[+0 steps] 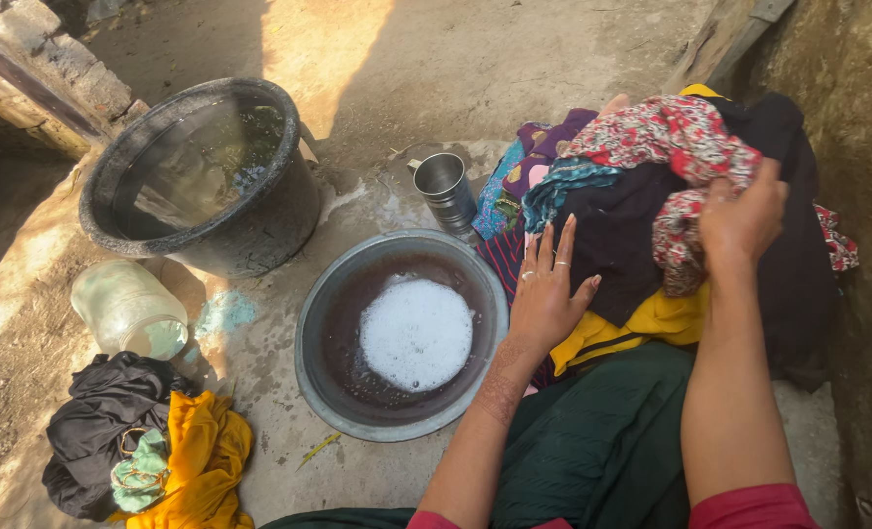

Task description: The person sits on the ground and hand-washes clothes in a large basin of soapy water. They scrub and squeeze garments one at a time, place washed items on the ground, and pour water from a metal mug into the basin to rinse.

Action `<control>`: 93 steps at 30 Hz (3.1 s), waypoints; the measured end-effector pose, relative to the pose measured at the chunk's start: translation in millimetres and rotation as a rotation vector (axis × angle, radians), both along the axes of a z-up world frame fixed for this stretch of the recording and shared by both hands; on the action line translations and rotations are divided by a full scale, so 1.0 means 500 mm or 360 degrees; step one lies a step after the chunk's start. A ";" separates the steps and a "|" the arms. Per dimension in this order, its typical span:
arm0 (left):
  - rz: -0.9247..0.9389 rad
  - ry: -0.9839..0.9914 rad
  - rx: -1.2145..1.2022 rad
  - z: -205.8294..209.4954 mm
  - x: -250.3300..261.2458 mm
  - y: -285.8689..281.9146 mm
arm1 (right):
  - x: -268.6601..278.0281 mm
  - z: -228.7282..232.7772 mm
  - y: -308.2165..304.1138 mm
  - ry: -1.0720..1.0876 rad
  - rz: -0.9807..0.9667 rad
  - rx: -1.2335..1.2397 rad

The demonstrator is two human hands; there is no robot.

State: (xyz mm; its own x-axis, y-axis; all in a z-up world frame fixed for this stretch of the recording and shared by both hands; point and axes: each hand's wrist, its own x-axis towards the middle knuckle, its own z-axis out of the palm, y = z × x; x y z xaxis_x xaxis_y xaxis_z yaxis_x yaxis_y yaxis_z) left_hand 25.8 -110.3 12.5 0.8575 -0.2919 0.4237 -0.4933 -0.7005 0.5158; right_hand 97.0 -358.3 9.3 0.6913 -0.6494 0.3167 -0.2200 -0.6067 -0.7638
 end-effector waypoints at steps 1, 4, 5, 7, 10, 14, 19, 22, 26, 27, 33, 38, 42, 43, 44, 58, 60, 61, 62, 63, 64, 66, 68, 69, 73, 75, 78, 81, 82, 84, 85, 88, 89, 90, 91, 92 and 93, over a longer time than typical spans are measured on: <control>0.0004 0.0006 0.0012 0.010 0.003 -0.017 | 0.008 0.003 0.022 -0.0143 0.0429 0.0391; 0.0060 -0.0202 -0.0035 0.040 0.030 -0.060 | 0.029 0.011 0.073 0.0031 0.1440 0.1669; 0.0090 -0.0310 -0.0064 0.046 0.038 -0.070 | 0.033 0.010 0.078 -0.0092 0.1395 0.1501; 0.0198 -0.0347 -0.0026 0.047 0.052 -0.083 | 0.041 0.001 0.066 -0.0326 0.1301 0.1157; 0.0303 -0.0397 0.0277 0.020 0.082 -0.084 | 0.041 -0.052 0.006 -0.0112 0.0122 -0.0146; 0.0426 -0.0172 0.0620 -0.019 0.135 -0.061 | 0.057 -0.133 -0.057 0.0232 -0.0192 -0.0576; 0.0494 -0.0033 0.0276 0.019 0.132 -0.058 | 0.045 -0.065 -0.003 -0.0176 0.0212 0.0110; 0.0325 -0.0243 0.0036 0.076 0.088 -0.060 | -0.004 0.051 0.085 -0.0557 0.0231 -0.0252; -0.0075 -0.0374 -0.0307 0.141 0.066 -0.044 | -0.066 0.174 0.209 -0.1026 0.1238 0.0394; -0.0063 -0.0006 -0.0593 0.145 0.072 -0.027 | -0.078 0.192 0.235 -0.0843 0.1581 0.1048; -0.0049 0.0214 -0.1627 0.034 0.125 0.134 | -0.124 0.205 0.338 -0.0852 0.1859 0.0020; 0.0416 0.0256 -0.2980 0.004 0.167 0.296 | -0.110 0.156 0.354 -0.0657 0.1362 -0.0633; 0.0102 0.0321 -0.3261 0.056 0.082 0.465 | -0.080 0.110 0.326 -0.0136 0.0830 -0.1054; 0.0137 0.0274 -0.3238 0.073 0.066 0.487 | -0.070 0.111 0.321 -0.0098 0.0788 -0.1017; 0.0229 0.0212 -0.3093 0.084 0.048 0.498 | -0.063 0.118 0.319 -0.0124 0.0869 -0.0867; 0.0301 0.0391 -0.2374 -0.070 -0.019 0.522 | -0.089 0.249 0.639 0.0024 0.2774 0.1356; 0.0378 0.0426 -0.2798 -0.072 -0.030 0.578 | -0.077 0.199 0.632 0.0181 0.2803 0.1345; 0.0417 0.0441 -0.3015 -0.072 -0.037 0.603 | -0.070 0.169 0.619 0.0264 0.2816 0.1337; 0.0453 0.0425 -0.3065 -0.073 -0.042 0.622 | -0.062 0.138 0.601 0.0153 0.2700 0.0541; 0.0489 0.0408 -0.3114 -0.073 -0.047 0.639 | -0.054 0.105 0.574 0.0039 0.2493 -0.0227; 0.0526 0.0390 -0.3163 -0.076 -0.053 0.649 | -0.049 0.069 0.548 0.0303 0.2207 -0.0906; 0.0353 0.0350 -0.3315 -0.082 -0.058 0.661 | -0.033 0.001 0.482 0.0721 0.1831 -0.1640; 0.0190 0.0295 -0.3357 -0.093 -0.056 0.661 | -0.001 -0.051 0.421 0.0789 0.1783 -0.1694; 0.0114 0.0247 -0.3323 -0.095 -0.052 0.662 | 0.023 -0.068 0.407 0.0665 0.1736 -0.1657; 0.0208 0.0255 -0.3283 -0.085 -0.048 0.682 | 0.144 -0.041 0.318 0.0338 0.1346 -0.0774; 0.0416 0.0109 -0.3135 -0.075 -0.040 0.672 | 0.178 -0.006 0.269 0.0231 0.1253 -0.0453; 0.0324 0.0020 -0.3290 -0.064 -0.010 0.641 | 0.198 0.021 0.217 0.0151 0.1140 -0.0323; 0.0215 0.0054 -0.3310 -0.081 0.010 0.607 | 0.193 -0.007 0.163 0.0183 0.1397 0.0609; 0.0198 0.0065 -0.3260 -0.084 0.021 0.600 | 0.195 -0.023 0.145 0.0189 0.1347 0.0806; 0.0703 0.0249 -0.2759 -0.093 0.029 0.591 | 0.201 -0.060 0.119 0.0209 0.1241 0.1203; 0.0938 0.0333 -0.2483 -0.096 0.027 0.589 | 0.205 -0.080 0.113 0.0039 0.1086 0.1162; 0.1380 0.0357 -0.0748 -0.118 -0.019 0.564 | 0.205 -0.115 0.097 -0.0477 0.0538 0.0674; 0.1411 0.0452 -0.0541 -0.120 -0.029 0.550 | 0.205 -0.108 0.095 -0.0665 0.0307 0.0273; 0.1438 0.0545 -0.0332 -0.121 -0.039 0.534 | 0.197 -0.098 0.099 -0.0609 0.0260 0.0043; 0.1467 0.0634 -0.0126 -0.121 -0.048 0.517 | 0.190 -0.082 0.111 -0.0552 0.0220 -0.0189; 0.1359 0.0700 0.0052 -0.120 -0.050 0.499 | 0.178 -0.062 0.125 -0.0530 0.0260 -0.0392; 0.1249 0.0770 0.0228 -0.121 -0.052 0.478 | 0.159 -0.043 0.140 -0.0515 0.0294 -0.0596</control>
State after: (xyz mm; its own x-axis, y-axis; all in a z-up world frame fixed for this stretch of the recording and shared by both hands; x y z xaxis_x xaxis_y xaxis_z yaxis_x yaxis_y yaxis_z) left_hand -0.4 128.8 -47.8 0.9051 0.4243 -0.0263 0.3944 -0.8149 0.4247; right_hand 176.3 -288.5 -12.0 0.6118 -0.3275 0.7200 0.1278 -0.8573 -0.4986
